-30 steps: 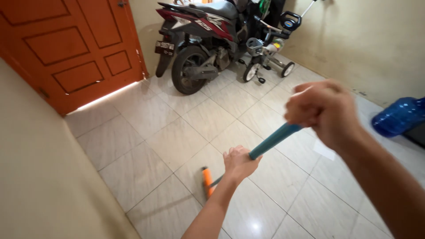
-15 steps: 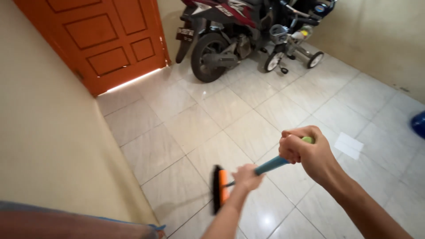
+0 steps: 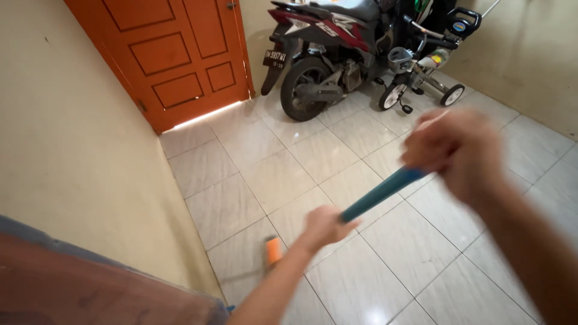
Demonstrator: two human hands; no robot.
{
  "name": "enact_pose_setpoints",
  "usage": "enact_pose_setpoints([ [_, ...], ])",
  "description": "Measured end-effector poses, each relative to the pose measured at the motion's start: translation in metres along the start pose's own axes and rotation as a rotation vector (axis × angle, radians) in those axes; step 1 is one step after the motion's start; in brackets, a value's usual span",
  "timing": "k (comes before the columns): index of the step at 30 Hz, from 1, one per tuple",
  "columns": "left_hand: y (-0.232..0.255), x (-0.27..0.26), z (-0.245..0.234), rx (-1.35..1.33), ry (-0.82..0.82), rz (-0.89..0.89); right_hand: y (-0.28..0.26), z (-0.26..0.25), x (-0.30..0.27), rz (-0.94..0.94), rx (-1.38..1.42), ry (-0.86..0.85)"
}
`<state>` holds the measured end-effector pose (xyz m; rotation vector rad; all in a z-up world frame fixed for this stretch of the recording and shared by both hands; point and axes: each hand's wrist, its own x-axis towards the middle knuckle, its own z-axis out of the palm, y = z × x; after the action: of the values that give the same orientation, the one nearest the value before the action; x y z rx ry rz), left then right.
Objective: Sweeping the tiled floor of a room using a long-handled broom.
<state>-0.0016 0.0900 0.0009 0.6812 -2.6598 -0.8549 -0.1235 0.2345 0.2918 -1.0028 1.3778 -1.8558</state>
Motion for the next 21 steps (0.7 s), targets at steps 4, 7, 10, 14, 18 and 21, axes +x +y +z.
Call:
enact_pose_setpoints([
  [4, -0.064, -0.051, -0.003, 0.247, -0.308, -0.182, 0.093, 0.014, -0.041, 0.021, -0.107, -0.035],
  [7, -0.070, -0.056, 0.034, 0.183, -0.435, -0.306, 0.112, 0.012, -0.055, 0.035, 0.185, -0.169],
  [10, -0.030, -0.045, 0.091, -0.083, -0.276, -0.341, 0.093, 0.014, -0.062, 0.193, -0.061, -0.068],
  [14, 0.046, -0.007, 0.120, -0.259, -0.295, -0.347, 0.078, 0.014, -0.053, 0.372, -0.510, 0.015],
  [18, 0.040, 0.020, 0.125, -0.335, -0.225, -0.322, 0.119, 0.011, -0.039, 0.300, -0.875, -0.242],
  [21, 0.029, 0.056, 0.067, -0.151, -0.146, -0.113, 0.076, 0.039, 0.013, 0.374, -0.462, 0.154],
])
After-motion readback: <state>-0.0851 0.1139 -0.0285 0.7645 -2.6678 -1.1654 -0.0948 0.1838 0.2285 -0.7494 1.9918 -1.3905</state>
